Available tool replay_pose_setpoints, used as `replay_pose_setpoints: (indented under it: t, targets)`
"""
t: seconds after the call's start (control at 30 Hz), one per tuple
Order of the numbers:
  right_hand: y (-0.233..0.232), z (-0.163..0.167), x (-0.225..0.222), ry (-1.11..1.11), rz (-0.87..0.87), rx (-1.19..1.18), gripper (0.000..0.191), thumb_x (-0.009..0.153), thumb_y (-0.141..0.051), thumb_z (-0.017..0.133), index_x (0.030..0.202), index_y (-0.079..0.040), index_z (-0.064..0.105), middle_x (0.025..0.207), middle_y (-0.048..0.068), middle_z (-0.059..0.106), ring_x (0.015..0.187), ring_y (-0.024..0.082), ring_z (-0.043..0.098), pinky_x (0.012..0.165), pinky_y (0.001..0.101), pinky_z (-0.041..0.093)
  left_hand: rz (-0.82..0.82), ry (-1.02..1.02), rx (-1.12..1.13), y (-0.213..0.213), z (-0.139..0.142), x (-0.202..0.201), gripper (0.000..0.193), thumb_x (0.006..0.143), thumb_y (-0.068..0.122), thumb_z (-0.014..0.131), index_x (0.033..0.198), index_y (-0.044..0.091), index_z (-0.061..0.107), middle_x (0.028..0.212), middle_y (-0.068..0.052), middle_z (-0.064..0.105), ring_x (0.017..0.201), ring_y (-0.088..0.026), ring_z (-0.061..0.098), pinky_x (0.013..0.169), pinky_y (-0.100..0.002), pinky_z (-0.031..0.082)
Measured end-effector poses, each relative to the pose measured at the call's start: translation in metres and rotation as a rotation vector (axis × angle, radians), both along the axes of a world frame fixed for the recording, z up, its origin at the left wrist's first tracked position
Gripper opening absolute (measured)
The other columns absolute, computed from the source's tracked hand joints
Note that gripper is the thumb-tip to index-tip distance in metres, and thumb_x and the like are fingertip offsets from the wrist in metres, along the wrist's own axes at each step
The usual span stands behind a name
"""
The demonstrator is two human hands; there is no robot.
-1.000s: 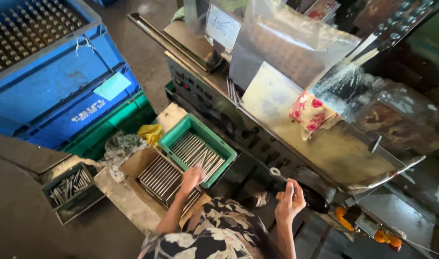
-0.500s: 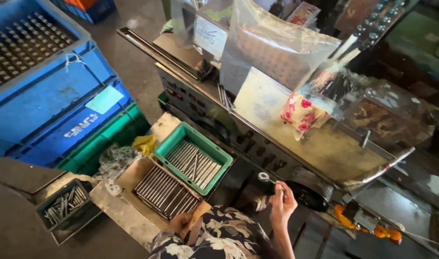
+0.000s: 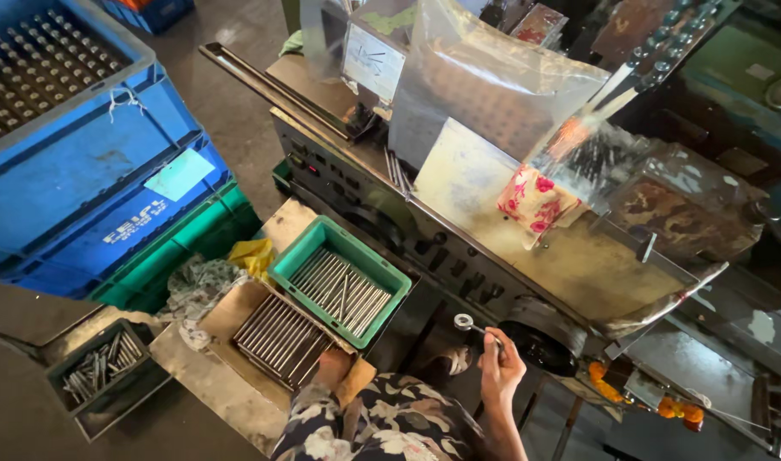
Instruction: The person repeatedly picks metal rods from a green crate, presses each rod against a rotating grinding wheel while coolant flows, then places the finished rod into a cardboard box. The cycle repeats continuously throughout the clip.
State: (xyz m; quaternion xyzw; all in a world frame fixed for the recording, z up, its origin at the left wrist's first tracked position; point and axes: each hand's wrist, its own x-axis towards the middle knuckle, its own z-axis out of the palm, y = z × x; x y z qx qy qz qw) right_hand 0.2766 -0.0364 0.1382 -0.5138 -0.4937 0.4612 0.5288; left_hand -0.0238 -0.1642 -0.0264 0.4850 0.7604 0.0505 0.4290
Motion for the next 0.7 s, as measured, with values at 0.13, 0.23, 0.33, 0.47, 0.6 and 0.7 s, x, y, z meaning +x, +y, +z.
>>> replay_pose_setpoints:
  t: [0.13, 0.23, 0.33, 0.47, 0.6, 0.7]
  targets:
    - [-0.007, -0.004, 0.002, -0.078, -0.020, 0.008, 0.023, 0.097, -0.016, 0.071, 0.113, -0.001, 0.073, 0.062, -0.004, 0.052, 0.052, 0.003, 0.044, 0.048, 0.0213, 0.031, -0.038, 0.009, -0.013, -0.004, -0.001, -0.001, 0.032, 0.089, 0.030, 0.059, 0.068, 0.008, 0.069, 0.068, -0.012, 0.064, 0.062, -0.027, 0.061, 0.060, -0.039, 0.049]
    - [-0.012, -0.005, 0.007, -0.031, -0.007, -0.025, 0.023, 0.097, -0.017, 0.070, 0.114, 0.000, 0.073, 0.064, -0.006, 0.050, 0.053, 0.002, 0.044, 0.048, 0.0212, 0.031, -0.065, 0.008, -0.020, -0.004, 0.002, -0.003, 0.028, 0.087, 0.028, 0.061, 0.070, 0.008, 0.071, 0.071, -0.013, 0.066, 0.064, -0.028, 0.063, 0.062, -0.039, 0.050]
    - [-0.013, -0.002, 0.011, -0.097, -0.040, -0.023, 0.024, 0.098, -0.017, 0.069, 0.115, 0.000, 0.073, 0.061, -0.004, 0.052, 0.053, 0.003, 0.044, 0.049, 0.0213, 0.032, -0.094, 0.008, -0.016, -0.005, 0.008, -0.006, 0.024, 0.086, 0.025, 0.063, 0.072, 0.008, 0.072, 0.073, -0.013, 0.067, 0.066, -0.029, 0.064, 0.063, -0.040, 0.051]
    - [-0.010, 0.001, 0.009, -0.006, -0.019, -0.028, 0.024, 0.099, -0.017, 0.067, 0.116, 0.000, 0.072, 0.062, -0.006, 0.050, 0.053, 0.002, 0.043, 0.049, 0.0211, 0.033, -0.138, 0.022, 0.001, -0.011, 0.010, -0.007, 0.018, 0.084, 0.022, 0.066, 0.075, 0.008, 0.073, 0.076, -0.014, 0.069, 0.069, -0.030, 0.066, 0.066, -0.040, 0.053]
    - [-0.004, -0.001, 0.002, 0.054, 0.012, -0.052, 0.024, 0.100, -0.017, 0.066, 0.116, -0.001, 0.071, 0.062, -0.007, 0.049, 0.053, 0.002, 0.041, 0.048, 0.0212, 0.032, -0.211, 0.025, 0.066, -0.022, 0.009, -0.010, 0.013, 0.081, 0.019, 0.068, 0.077, 0.008, 0.075, 0.080, -0.015, 0.070, 0.072, -0.032, 0.068, 0.068, -0.041, 0.054]
    - [-0.001, -0.004, -0.003, 0.070, 0.004, -0.020, 0.023, 0.100, -0.015, 0.068, 0.116, 0.000, 0.072, 0.063, -0.007, 0.047, 0.053, 0.001, 0.036, 0.047, 0.0216, 0.026, -0.309, 0.025, 0.217, -0.019, 0.017, -0.020, 0.010, 0.080, 0.016, 0.070, 0.079, 0.008, 0.076, 0.082, -0.016, 0.072, 0.074, -0.033, 0.070, 0.069, -0.042, 0.055]
